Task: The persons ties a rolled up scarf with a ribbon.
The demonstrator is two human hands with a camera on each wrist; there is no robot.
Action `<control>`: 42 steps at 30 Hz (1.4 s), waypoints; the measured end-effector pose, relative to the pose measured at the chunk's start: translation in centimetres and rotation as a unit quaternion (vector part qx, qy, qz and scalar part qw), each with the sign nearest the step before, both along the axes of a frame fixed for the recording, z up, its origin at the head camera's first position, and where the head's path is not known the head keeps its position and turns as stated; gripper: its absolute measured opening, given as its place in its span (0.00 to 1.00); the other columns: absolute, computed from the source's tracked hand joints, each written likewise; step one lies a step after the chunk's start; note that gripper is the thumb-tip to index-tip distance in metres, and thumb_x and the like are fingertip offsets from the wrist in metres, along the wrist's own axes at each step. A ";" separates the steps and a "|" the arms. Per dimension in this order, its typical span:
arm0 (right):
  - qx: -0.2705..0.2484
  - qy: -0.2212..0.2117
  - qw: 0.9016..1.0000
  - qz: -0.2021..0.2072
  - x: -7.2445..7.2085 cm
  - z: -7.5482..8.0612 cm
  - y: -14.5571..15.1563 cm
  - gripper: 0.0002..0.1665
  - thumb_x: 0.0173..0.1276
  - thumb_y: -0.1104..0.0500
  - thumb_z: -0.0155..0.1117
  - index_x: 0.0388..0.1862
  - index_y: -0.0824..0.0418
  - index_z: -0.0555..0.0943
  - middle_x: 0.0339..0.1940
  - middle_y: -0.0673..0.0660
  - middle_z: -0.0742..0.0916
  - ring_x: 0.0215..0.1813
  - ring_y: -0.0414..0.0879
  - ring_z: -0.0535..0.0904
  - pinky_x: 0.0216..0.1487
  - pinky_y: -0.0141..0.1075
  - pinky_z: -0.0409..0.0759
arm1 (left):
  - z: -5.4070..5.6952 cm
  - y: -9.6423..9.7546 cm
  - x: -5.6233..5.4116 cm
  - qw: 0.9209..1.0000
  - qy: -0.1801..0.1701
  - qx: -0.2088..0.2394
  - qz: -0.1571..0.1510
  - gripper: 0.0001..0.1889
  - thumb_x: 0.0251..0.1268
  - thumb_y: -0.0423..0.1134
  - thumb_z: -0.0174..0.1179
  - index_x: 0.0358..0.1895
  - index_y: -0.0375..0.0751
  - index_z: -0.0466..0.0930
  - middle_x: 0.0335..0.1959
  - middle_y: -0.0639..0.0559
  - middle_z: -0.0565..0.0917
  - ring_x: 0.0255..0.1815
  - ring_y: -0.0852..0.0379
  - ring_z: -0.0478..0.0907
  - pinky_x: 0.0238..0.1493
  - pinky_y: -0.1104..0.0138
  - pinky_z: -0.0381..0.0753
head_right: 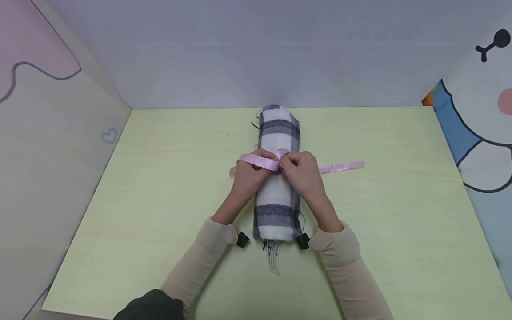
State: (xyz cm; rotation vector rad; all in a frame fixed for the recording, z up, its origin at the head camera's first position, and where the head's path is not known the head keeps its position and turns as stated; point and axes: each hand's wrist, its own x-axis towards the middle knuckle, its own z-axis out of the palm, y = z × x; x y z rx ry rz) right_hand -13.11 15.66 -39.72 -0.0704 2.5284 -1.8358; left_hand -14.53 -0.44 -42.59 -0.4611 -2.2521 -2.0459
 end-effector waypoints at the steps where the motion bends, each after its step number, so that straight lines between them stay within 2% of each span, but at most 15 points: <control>1: 0.005 0.000 1.000 0.001 0.0 0.0 0.0 0.23 0.71 0.63 0.51 0.13 0.64 0.74 0.09 0.44 0.70 0.16 0.39 0.62 0.17 0.32 0.59 | 0.0 0.0 0.0 1.000 -0.002 0.002 0.001 0.05 0.66 0.30 0.68 0.39 0.30 0.88 0.36 0.35 0.89 0.33 0.69 0.79 0.37 0.75 0.77; 8: -0.014 -0.023 1.000 0.010 0.0 0.2 0.1 0.24 0.72 0.63 0.51 0.16 0.69 0.80 0.11 0.45 0.79 0.17 0.37 0.72 0.20 0.30 0.71 | 0.3 0.1 0.1 1.000 -0.017 0.015 0.005 0.05 0.64 0.29 0.69 0.38 0.28 0.87 0.36 0.33 0.88 0.32 0.69 0.78 0.38 0.75 0.77; 14: -0.019 -0.039 0.999 0.006 0.1 0.6 0.1 0.26 0.75 0.60 0.51 0.18 0.69 0.82 0.12 0.45 0.82 0.18 0.37 0.77 0.23 0.30 0.77 | 0.2 0.1 0.1 1.000 -0.019 0.013 0.001 0.06 0.65 0.30 0.69 0.40 0.29 0.87 0.33 0.36 0.87 0.31 0.69 0.75 0.36 0.75 0.75; 19: 0.060 0.003 0.998 0.008 0.2 0.8 0.5 0.27 0.79 0.53 0.53 0.21 0.64 0.82 0.15 0.51 0.81 0.19 0.39 0.73 0.21 0.30 0.69 | 0.3 0.0 0.1 1.000 -0.002 0.012 -0.003 0.06 0.66 0.31 0.68 0.40 0.31 0.85 0.33 0.38 0.85 0.32 0.68 0.75 0.36 0.74 0.74; 21: 0.098 0.027 0.995 0.005 0.3 1.0 0.8 0.27 0.81 0.49 0.53 0.23 0.61 0.82 0.17 0.53 0.80 0.21 0.42 0.71 0.21 0.32 0.66 | 0.3 0.0 0.1 1.000 0.002 0.012 -0.004 0.06 0.66 0.31 0.68 0.39 0.31 0.84 0.35 0.38 0.84 0.33 0.67 0.75 0.37 0.74 0.75; 24: 0.142 0.056 0.988 -0.007 0.5 1.3 1.3 0.26 0.82 0.44 0.53 0.27 0.57 0.83 0.21 0.54 0.80 0.25 0.45 0.72 0.24 0.33 0.67 | 0.4 -0.1 0.1 1.000 0.001 0.010 -0.004 0.06 0.67 0.31 0.68 0.40 0.31 0.82 0.37 0.39 0.83 0.36 0.67 0.75 0.40 0.74 0.75; 26: 0.155 0.075 0.985 -0.017 0.6 1.5 1.6 0.25 0.82 0.44 0.54 0.29 0.56 0.84 0.23 0.54 0.81 0.26 0.46 0.72 0.26 0.33 0.67 | 0.5 -0.1 0.1 1.000 -0.003 0.012 -0.005 0.06 0.67 0.31 0.67 0.41 0.31 0.82 0.38 0.38 0.84 0.37 0.67 0.75 0.40 0.74 0.75; 29: 0.138 0.114 0.984 -0.020 0.6 1.7 2.0 0.20 0.82 0.49 0.56 0.35 0.59 0.85 0.28 0.55 0.85 0.30 0.42 0.76 0.31 0.31 0.70 | 0.6 -0.1 0.1 1.000 -0.010 0.017 -0.007 0.06 0.68 0.32 0.67 0.42 0.31 0.84 0.38 0.38 0.85 0.37 0.68 0.76 0.40 0.74 0.76; 31: 0.114 0.147 0.982 -0.003 0.7 1.8 2.2 0.14 0.81 0.53 0.59 0.41 0.61 0.85 0.34 0.55 0.87 0.36 0.38 0.78 0.38 0.29 0.72 | 0.7 -0.1 0.1 1.000 -0.011 0.016 -0.009 0.06 0.67 0.33 0.68 0.40 0.32 0.84 0.36 0.39 0.85 0.35 0.67 0.75 0.38 0.73 0.76; 34: 0.092 0.193 0.976 0.048 0.7 1.9 2.3 0.07 0.79 0.61 0.62 0.48 0.61 0.85 0.42 0.54 0.86 0.44 0.35 0.77 0.48 0.29 0.73 | 0.9 -0.2 0.3 1.000 -0.004 -0.003 -0.011 0.06 0.67 0.34 0.68 0.37 0.34 0.84 0.31 0.43 0.83 0.32 0.66 0.74 0.34 0.72 0.74; 38: 0.086 0.216 0.966 0.113 0.7 2.0 2.0 0.09 0.75 0.65 0.66 0.51 0.58 0.86 0.49 0.52 0.85 0.50 0.38 0.74 0.50 0.32 0.70 | 1.1 -0.3 0.5 0.999 0.003 -0.046 -0.006 0.07 0.66 0.38 0.69 0.33 0.40 0.82 0.25 0.50 0.80 0.27 0.65 0.72 0.28 0.71 0.71; 42: 0.080 0.224 0.961 0.138 0.7 2.0 1.7 0.09 0.71 0.67 0.69 0.47 0.59 0.85 0.50 0.53 0.84 0.51 0.43 0.73 0.49 0.32 0.67 | 1.2 -0.3 0.6 0.999 -0.002 -0.053 -0.009 0.09 0.65 0.39 0.70 0.31 0.41 0.81 0.23 0.54 0.77 0.25 0.65 0.71 0.26 0.72 0.69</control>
